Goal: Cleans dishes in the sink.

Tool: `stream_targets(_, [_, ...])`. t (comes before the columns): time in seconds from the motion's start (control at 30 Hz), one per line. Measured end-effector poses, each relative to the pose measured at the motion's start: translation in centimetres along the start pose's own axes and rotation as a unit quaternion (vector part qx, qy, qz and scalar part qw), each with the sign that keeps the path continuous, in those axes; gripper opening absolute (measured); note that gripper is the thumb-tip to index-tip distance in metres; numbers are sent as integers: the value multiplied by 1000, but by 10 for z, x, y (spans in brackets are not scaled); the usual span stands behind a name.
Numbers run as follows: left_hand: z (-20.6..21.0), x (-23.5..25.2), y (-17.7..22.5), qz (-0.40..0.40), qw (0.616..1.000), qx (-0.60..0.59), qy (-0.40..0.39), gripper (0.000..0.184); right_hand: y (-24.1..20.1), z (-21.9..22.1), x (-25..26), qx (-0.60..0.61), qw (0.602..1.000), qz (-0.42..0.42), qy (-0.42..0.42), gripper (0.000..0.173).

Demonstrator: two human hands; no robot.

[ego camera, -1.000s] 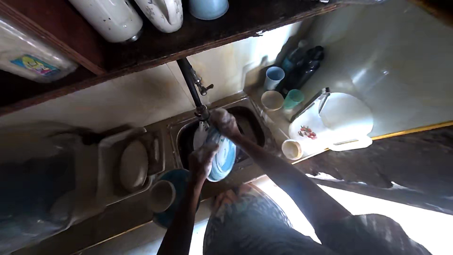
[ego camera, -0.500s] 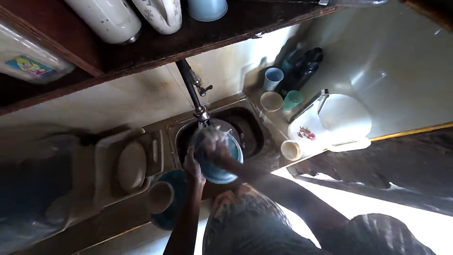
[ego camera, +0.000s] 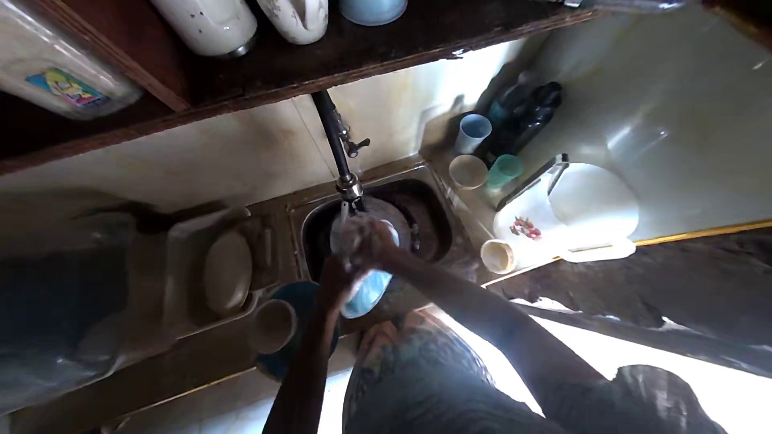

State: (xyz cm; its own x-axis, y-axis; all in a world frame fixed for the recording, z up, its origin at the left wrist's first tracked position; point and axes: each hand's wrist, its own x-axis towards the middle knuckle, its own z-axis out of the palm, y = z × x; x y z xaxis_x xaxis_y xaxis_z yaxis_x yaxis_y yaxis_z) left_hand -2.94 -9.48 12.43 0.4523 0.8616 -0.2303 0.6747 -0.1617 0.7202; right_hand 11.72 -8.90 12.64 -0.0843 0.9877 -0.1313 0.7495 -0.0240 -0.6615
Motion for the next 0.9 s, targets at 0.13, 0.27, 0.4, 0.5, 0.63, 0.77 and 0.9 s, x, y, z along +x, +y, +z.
stream_targets(0.13, [12,-15,-5,99,982,-48,152,30,72,27,14,166,949,-151,221,29])
stream_targets(0.27, [17,-11,-20,-62,937,-214,268,26,90,2,9,285,903,38,320,36])
stream_targets(0.4, [26,-3,-33,-265,820,-492,126,43,70,10,-12,-15,868,-153,473,29])
stream_targets(0.5, [31,-10,-41,-300,745,-577,144,12,66,7,-31,47,925,-182,330,23])
stream_targets(0.63, [35,-24,-32,-262,679,-673,132,19,92,-8,-10,109,992,-32,55,34])
stream_targets(0.77, [42,-30,-29,-290,727,-623,-20,21,84,44,-6,49,995,54,-64,40])
stream_targets(0.9, [37,-34,-54,-226,793,-564,34,26,28,48,-42,24,964,-134,-230,42])
